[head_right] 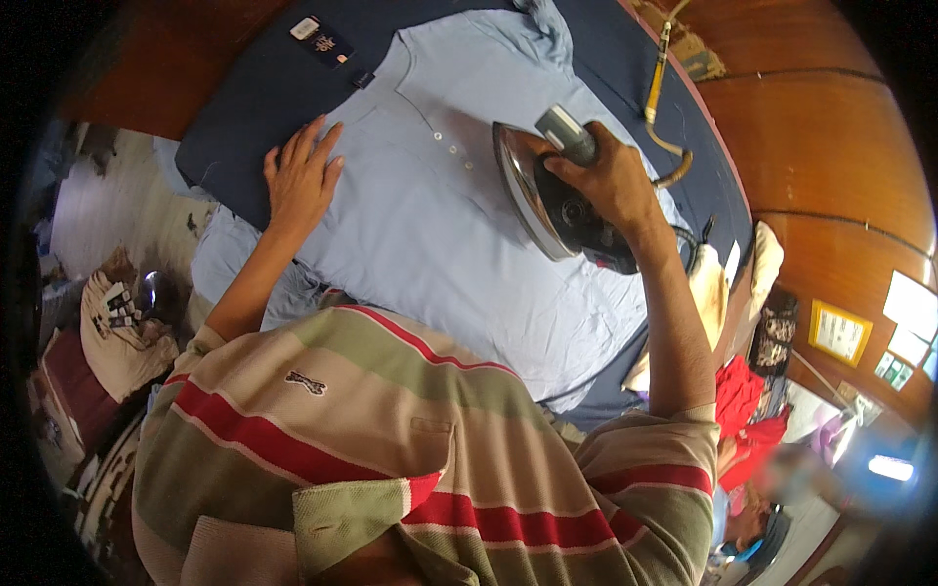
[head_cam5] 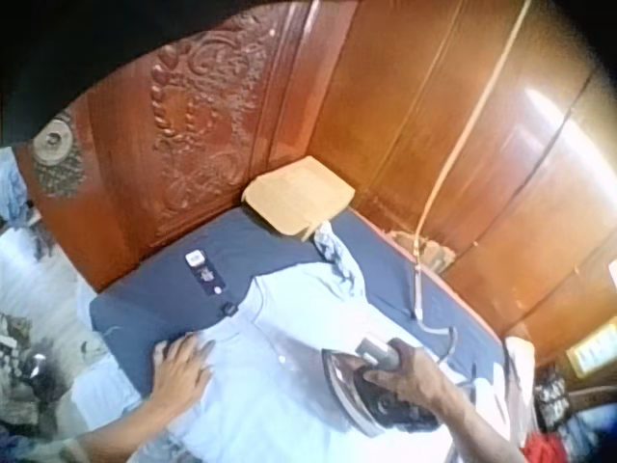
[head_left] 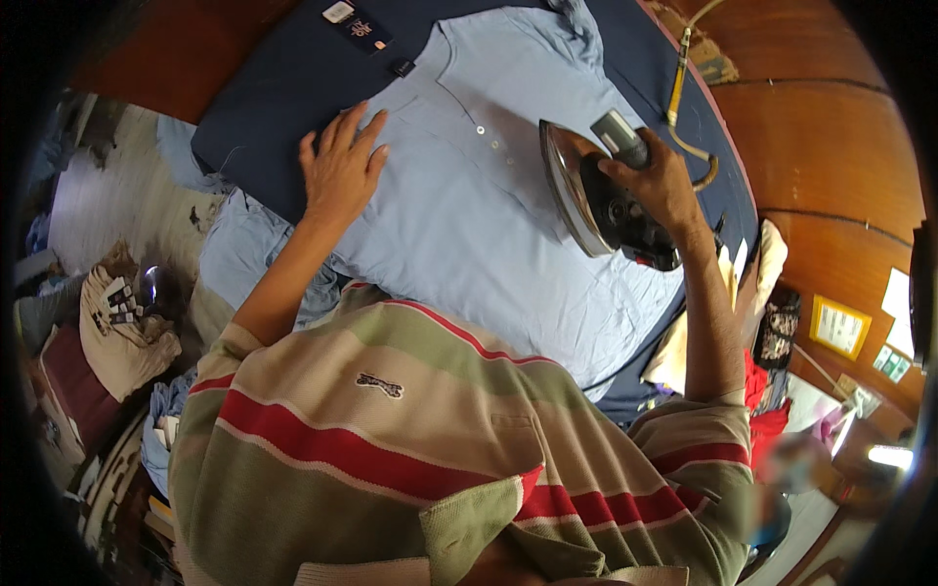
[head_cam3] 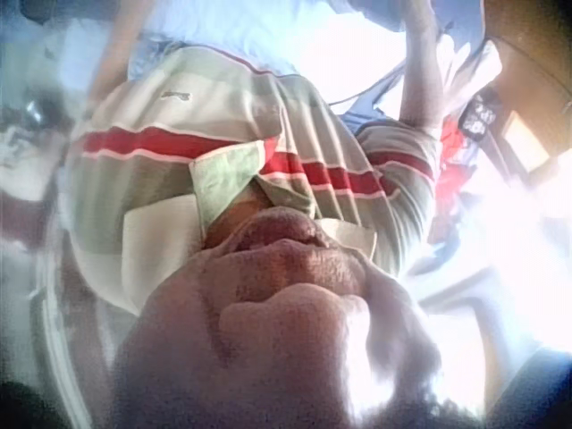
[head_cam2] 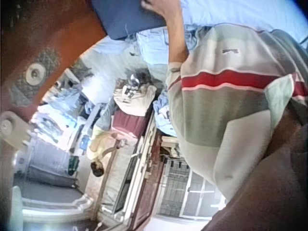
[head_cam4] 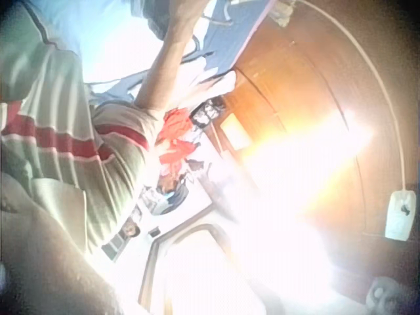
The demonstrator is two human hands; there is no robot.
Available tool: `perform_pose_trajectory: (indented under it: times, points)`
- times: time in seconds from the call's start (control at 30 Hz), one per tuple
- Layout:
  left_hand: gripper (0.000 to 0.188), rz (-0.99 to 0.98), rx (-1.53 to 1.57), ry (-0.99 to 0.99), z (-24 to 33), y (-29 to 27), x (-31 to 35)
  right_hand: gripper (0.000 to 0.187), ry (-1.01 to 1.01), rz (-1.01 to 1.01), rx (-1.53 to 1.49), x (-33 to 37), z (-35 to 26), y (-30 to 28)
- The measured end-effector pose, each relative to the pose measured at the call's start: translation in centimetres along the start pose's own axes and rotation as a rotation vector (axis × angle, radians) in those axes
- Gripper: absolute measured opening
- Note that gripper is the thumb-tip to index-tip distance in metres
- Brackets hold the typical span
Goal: The person irons a blue shirt on an ironing board using a steam iron. The person spreads the shirt flat, presses various sections including the back, collar, and sleeves, and folds the shirt at several points during the process.
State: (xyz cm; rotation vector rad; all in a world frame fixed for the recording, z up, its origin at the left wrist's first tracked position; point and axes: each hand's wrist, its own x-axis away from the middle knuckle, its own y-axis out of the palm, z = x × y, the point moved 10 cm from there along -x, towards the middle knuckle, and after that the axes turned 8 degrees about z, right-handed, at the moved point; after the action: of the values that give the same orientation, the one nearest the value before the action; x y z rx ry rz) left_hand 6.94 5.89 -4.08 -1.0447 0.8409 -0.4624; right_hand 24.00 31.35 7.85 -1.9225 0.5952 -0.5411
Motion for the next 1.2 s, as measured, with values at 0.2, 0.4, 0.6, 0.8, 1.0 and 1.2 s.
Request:
perform_pose_trajectory:
  times: [0.2, 0.4, 0.6, 0.8, 1.0, 1.2]
  points:
    - [0.047, 0.001, 0.214, 0.293, 6.4, 6.1, -6.1, 0.044, 0.237, 0.033, 0.007, 6.9, 6.1, 2.2]
    - [0.054, -0.130, -0.098, 0.281, 4.4, 9.2, -7.0, 0.047, 0.375, 0.173, -0.042, 8.8, 10.5, 2.7]
    - [0.046, -0.106, -0.036, 0.156, 4.4, 5.7, -6.4, 0.046, 0.182, 0.117, -0.035, 3.5, 7.3, 0.9]
    - [0.038, 0.075, -0.086, -0.112, -1.7, 3.1, -9.8, 0.057, -0.172, 0.007, 0.034, -5.6, -2.6, 2.4]
    - [0.036, -0.008, -0.080, -0.293, -4.4, 2.9, -6.8, 0.068, -0.422, -0.046, 0.037, -13.0, -10.3, 5.7]
    - [0.033, 0.021, -0.065, -0.324, -5.0, 3.1, -5.1, 0.056, -0.464, -0.124, 0.053, -16.9, -13.7, 9.8]
